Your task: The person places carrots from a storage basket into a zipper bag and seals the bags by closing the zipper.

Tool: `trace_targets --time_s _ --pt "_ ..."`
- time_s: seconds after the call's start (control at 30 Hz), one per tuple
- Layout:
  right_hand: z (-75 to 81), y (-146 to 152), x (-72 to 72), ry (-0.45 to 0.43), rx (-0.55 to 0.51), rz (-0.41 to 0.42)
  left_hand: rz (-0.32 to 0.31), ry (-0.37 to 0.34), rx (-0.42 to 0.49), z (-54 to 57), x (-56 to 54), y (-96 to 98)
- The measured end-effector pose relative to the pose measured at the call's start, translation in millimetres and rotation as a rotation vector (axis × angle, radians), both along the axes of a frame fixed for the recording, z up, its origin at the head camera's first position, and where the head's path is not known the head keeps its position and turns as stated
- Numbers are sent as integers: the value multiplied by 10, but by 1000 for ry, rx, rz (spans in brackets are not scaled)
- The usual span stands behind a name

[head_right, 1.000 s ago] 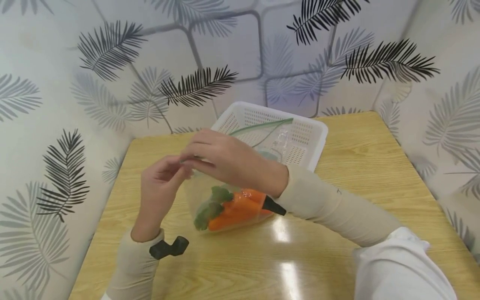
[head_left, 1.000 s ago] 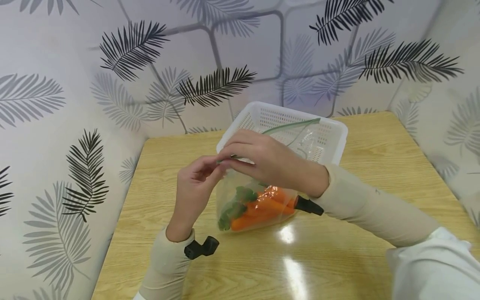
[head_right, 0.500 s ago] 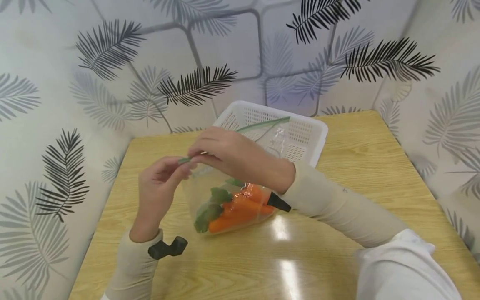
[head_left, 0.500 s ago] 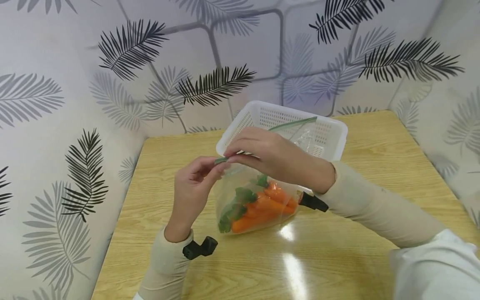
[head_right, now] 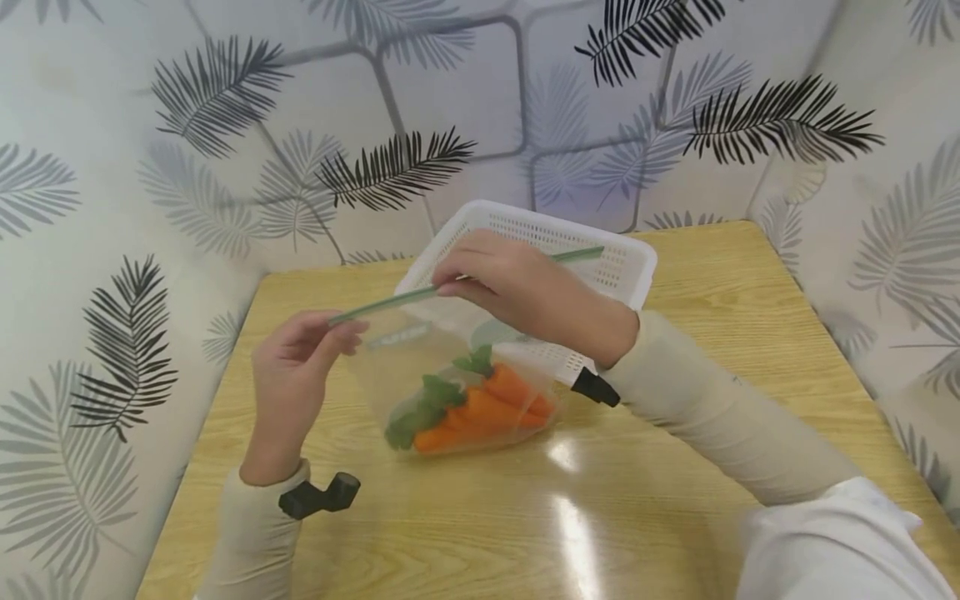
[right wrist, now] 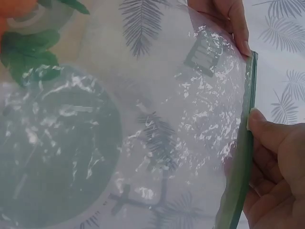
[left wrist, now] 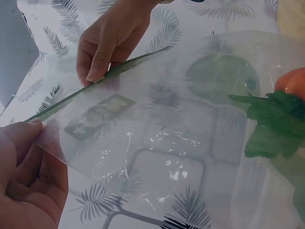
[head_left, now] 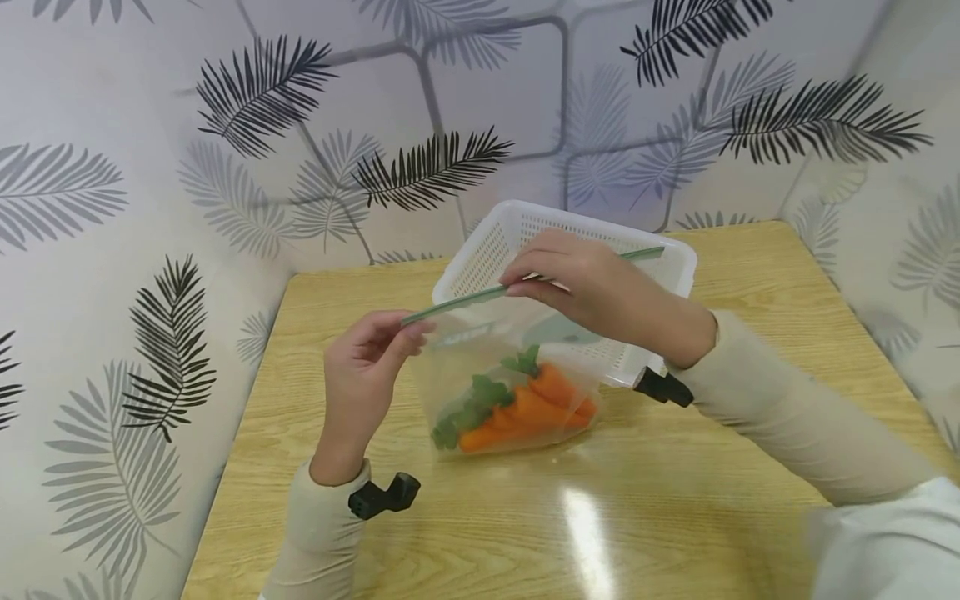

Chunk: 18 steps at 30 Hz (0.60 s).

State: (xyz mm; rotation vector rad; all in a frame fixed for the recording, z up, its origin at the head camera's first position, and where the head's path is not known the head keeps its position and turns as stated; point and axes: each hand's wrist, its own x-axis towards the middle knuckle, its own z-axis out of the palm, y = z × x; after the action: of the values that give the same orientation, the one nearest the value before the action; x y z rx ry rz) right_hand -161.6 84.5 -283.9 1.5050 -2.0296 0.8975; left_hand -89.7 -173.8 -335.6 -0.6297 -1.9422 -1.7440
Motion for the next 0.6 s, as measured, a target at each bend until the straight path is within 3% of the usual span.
trace_targets --time_s 0.13,0.4,0.6 --pt "-15 133 -38 -25 23 -45 10 -6 30 17 13 -48" --pt "-30 455 -78 2 41 -164 73 -31 36 169 116 -118" --pt "-30 637 -97 8 45 -181 95 -59 33 68 74 -267"
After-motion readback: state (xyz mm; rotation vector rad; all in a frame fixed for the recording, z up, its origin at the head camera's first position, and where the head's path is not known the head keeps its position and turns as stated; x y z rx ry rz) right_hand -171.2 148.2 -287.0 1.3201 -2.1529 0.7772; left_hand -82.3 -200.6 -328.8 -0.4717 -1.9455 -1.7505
